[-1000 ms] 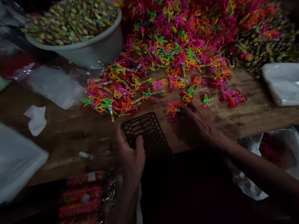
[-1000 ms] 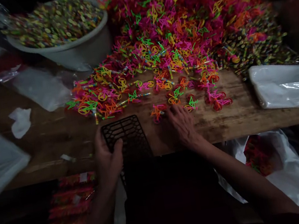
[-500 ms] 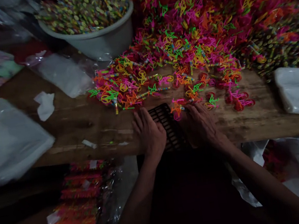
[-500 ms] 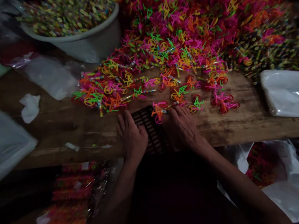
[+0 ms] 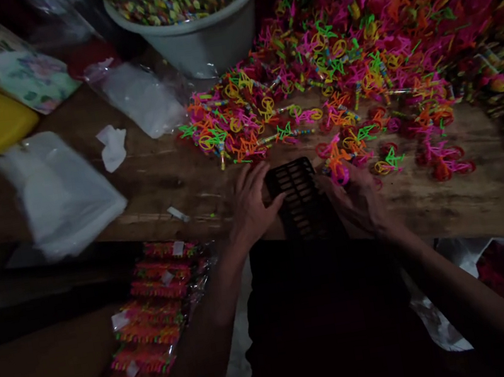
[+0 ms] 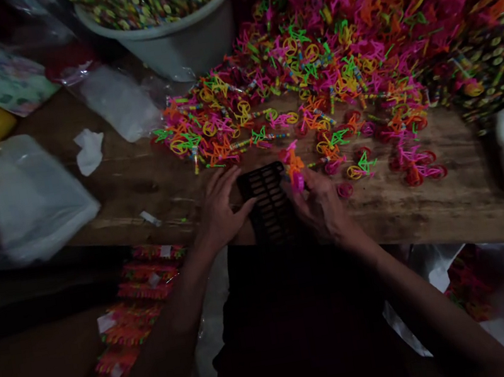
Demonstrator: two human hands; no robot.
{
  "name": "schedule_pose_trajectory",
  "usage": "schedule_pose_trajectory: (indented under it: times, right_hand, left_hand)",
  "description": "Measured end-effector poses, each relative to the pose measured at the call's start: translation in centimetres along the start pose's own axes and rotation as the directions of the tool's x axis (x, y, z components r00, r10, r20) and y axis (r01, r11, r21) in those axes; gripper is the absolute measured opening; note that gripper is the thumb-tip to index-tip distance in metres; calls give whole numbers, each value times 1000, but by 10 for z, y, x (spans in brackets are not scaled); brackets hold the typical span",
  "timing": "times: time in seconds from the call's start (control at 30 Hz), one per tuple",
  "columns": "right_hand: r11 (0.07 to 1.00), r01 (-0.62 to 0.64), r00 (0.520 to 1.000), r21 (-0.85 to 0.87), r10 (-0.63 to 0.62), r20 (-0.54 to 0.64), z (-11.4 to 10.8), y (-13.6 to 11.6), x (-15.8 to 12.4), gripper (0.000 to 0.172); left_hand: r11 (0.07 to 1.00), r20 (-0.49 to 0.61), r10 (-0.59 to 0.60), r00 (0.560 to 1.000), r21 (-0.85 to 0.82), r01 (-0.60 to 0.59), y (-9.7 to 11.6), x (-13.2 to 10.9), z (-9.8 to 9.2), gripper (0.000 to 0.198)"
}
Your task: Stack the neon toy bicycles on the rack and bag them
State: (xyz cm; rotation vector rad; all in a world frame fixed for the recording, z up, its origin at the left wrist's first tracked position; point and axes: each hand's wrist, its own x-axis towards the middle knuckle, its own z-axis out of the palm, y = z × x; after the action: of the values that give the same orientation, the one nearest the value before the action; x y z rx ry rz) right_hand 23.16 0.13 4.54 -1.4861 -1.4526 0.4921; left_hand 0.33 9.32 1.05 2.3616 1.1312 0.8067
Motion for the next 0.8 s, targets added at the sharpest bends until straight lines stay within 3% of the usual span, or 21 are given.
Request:
schedule_pose_trajectory:
  times: [0.2,0.37,0.5,0.57,0.7,0.8]
  right_hand:
    - [995,-64,985,81,49,165,34,9,9,42]
    - [999,28,956,15,-31,293,21,28,36,47]
    - [992,-72,914,104,24,406,20,26,59,47]
    - [974,-151,927,170,79,367,29,17,51,45]
    - [964,-199,979,179,187,80,53,1,15,43]
    - [984,-132,990,119,124,69,63,-1,4,40]
  left_hand:
    - [995,-66,-61,996,76,66,15,-16,13,71]
    - [974,-186,-119,975,167,150,33,-33,20,71]
    - [957,-232,-167,958,194,214,37,-33,25,49]
    - [944,-240,-223,945,187,270,39,-31,25,42]
    - [939,-196,-259,946,179,294,42,-29,22,31]
    - [930,-181,-271,946,204,305,43,-29,21,27]
